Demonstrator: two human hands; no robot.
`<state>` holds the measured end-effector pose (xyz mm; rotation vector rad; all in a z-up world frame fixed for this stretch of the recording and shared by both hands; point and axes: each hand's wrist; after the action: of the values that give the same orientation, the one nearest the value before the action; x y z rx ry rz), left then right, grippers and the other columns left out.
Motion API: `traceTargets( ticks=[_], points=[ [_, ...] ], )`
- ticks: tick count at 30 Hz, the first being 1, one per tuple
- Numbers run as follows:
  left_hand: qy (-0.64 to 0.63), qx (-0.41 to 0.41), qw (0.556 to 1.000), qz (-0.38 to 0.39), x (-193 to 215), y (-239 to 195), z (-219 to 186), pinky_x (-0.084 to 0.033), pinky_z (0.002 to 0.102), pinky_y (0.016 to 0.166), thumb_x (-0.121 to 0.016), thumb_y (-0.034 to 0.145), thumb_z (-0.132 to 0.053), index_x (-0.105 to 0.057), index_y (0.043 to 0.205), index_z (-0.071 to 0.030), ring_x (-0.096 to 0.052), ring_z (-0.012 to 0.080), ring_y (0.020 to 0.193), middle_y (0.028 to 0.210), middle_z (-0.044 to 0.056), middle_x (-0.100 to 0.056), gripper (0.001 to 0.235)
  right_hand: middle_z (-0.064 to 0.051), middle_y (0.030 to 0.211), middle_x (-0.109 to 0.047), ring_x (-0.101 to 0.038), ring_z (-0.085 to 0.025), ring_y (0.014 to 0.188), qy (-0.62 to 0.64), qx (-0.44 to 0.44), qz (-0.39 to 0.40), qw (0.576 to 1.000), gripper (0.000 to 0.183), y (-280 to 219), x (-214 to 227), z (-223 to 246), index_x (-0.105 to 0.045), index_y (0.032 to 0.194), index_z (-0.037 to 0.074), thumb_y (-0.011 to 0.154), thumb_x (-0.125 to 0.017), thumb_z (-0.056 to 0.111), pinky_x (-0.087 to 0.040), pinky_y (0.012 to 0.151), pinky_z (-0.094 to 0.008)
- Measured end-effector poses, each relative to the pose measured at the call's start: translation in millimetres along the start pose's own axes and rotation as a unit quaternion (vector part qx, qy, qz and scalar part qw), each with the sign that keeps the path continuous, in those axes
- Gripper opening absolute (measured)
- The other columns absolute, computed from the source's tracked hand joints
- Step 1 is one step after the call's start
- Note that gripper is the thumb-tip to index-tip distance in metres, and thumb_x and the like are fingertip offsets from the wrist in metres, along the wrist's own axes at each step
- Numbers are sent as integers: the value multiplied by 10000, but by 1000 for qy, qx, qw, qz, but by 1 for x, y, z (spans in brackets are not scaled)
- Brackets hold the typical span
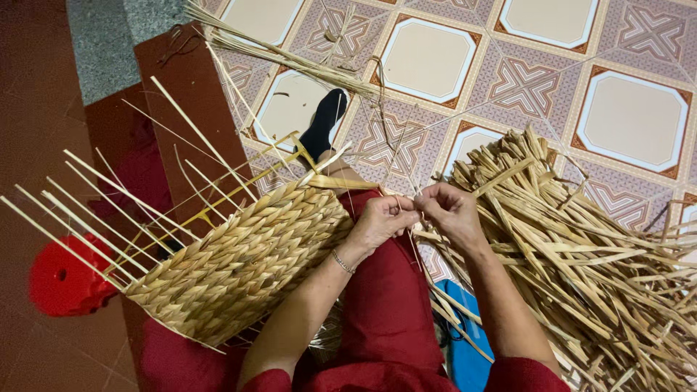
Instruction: The person weaves a basket by hand, interlacing dried palm leaves through vertical stakes to build up the sides. They repeatedly pull and tighten the woven strands to maintain a tight pattern.
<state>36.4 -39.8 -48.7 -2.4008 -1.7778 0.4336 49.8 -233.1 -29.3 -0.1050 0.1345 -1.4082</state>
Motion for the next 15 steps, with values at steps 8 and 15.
traceTargets(
  ticks=[8,15],
  points=[
    [94,32,995,-32,8,45,-3,-534,227,518,-552,1078,-217,-692,1184,51,-633,96,621,819,87,-723,321,7,715,-643,-549,-56,595,-19,-38,-46,998,143,16,24,-20,-720,936,43,953,-722,185,-451,541,-223],
    [303,33,946,-110,19,119,12,-552,335,752,-623,976,-176,-419,1445,92,-640,251,904,1101,239,-634,577,-7,750,-679,-566,-74,610,-5,-51,-15,999,137,14,36,-29,-733,919,74,935,-737,210,-466,546,-249]
  ],
)
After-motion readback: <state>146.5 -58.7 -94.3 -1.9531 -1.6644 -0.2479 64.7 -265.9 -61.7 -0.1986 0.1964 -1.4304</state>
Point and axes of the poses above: each hand's wrist, its own y-axis towards the middle knuckle, its own x-axis out of the back of the hand, z = x × y
